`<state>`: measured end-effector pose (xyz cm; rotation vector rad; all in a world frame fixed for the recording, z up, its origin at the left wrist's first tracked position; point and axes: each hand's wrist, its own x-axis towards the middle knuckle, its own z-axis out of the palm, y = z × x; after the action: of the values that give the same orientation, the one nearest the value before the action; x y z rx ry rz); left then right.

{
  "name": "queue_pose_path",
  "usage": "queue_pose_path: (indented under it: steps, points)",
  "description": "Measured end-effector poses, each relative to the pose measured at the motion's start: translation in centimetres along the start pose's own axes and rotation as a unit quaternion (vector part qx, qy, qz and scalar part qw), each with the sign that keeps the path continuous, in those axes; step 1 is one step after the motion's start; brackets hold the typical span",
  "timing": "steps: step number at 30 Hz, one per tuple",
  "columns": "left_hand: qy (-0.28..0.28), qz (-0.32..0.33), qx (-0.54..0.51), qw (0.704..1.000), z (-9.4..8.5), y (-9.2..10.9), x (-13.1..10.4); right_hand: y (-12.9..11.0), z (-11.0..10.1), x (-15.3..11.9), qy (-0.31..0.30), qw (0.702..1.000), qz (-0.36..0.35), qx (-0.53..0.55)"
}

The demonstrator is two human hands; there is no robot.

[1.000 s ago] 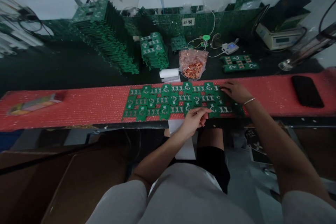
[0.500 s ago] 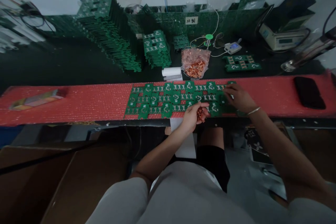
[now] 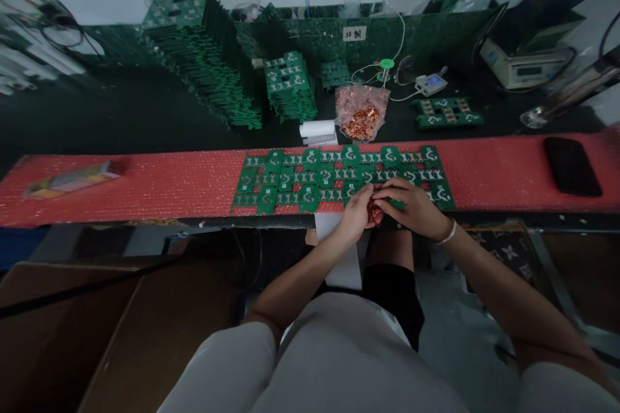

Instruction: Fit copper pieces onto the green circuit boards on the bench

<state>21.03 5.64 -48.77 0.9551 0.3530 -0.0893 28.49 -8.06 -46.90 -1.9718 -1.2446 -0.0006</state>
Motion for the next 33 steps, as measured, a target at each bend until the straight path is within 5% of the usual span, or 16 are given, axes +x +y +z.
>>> queue_pose_path:
  steps: [9, 17, 22, 28, 33]
  points:
    - [-0.074, -0.041, -0.012, 0.996, -0.1, 0.2, 0.2, -0.4, -1.5, -0.2, -0.002, 0.993, 0.091, 0.074]
    - [-0.065, -0.033, 0.053, 0.996, -0.2, -0.1, 0.1, 0.4, -2.2, -0.5, 0.005, 0.990, 0.125, 0.058]
    - [-0.052, -0.037, 0.063, 0.996, -0.3, -0.2, 0.2, 0.1, -2.0, -1.0, 0.034, 0.997, 0.074, 0.007]
    - [-0.021, -0.034, 0.080, 0.996, -0.3, -0.1, 0.2, -0.4, -2.1, -1.9, 0.035, 0.980, -0.030, -0.193]
    - [-0.069, -0.064, 0.026, 0.995, -0.4, 0.2, 0.3, -0.5, -1.7, -2.0, 0.081, 0.987, -0.046, -0.129]
